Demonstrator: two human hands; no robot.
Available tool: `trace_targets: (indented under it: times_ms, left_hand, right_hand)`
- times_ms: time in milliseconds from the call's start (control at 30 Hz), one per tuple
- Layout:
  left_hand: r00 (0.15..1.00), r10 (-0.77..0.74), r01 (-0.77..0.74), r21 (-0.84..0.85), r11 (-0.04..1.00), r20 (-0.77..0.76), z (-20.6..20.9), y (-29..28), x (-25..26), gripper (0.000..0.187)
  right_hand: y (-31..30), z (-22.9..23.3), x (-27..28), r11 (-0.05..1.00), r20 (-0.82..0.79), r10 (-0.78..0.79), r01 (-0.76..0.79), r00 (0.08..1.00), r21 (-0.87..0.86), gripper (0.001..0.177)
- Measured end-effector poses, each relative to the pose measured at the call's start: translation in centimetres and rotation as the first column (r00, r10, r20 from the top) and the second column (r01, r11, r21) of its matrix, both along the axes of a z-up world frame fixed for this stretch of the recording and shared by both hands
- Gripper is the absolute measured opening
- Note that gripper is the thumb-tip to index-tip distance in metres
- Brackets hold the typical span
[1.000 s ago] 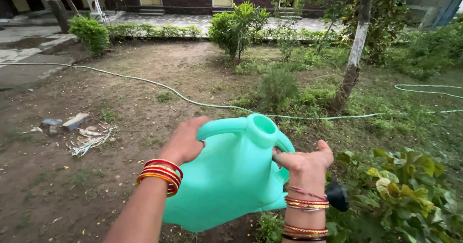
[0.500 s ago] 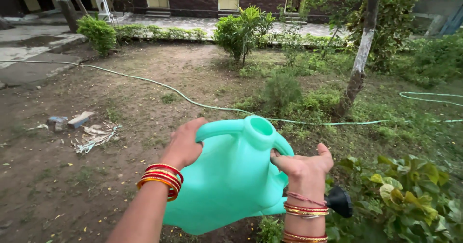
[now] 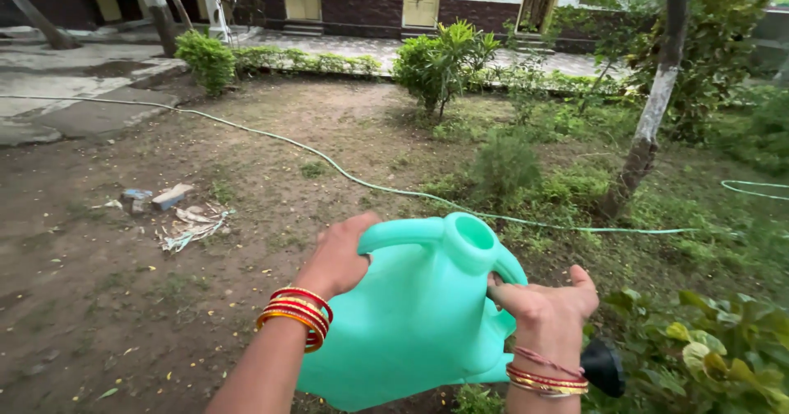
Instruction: The person carries a green watering can through a garden, tilting it to pour water onto various plants and bushes.
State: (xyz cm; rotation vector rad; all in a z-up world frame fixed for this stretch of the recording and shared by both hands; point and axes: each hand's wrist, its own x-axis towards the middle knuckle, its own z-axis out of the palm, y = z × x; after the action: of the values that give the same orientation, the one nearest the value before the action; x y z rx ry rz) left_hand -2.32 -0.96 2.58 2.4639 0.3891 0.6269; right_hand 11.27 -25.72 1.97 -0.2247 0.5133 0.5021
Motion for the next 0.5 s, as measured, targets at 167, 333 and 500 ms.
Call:
trace_targets:
  times_ms: [167,333,500]
  left_hand:
    - [0.998,0.059,-0.059,0.012,0.998,0.013,0.2,-0.1,-0.7,0.035]
    - [0.999,0.049,-0.049,0.009,0.999,-0.014,0.6,-0.1,-1.1,0.031]
    - [0.997,0.069,-0.069,0.008,0.998,0.044,0.1,0.5,-0.4,0.037]
  right_hand:
    - [0.5,0.3,-0.5,1.000,-0.018,-0.014,0.014,1.000,-0.027,0.109]
    - [0.8,0.5,-0.4,0.999,-0.024,0.010,-0.011,1.000,-0.038,0.107]
    - [0.0,-8.6,9.6,0.934,0.269,0.098,0.005,0.958,-0.358,0.092]
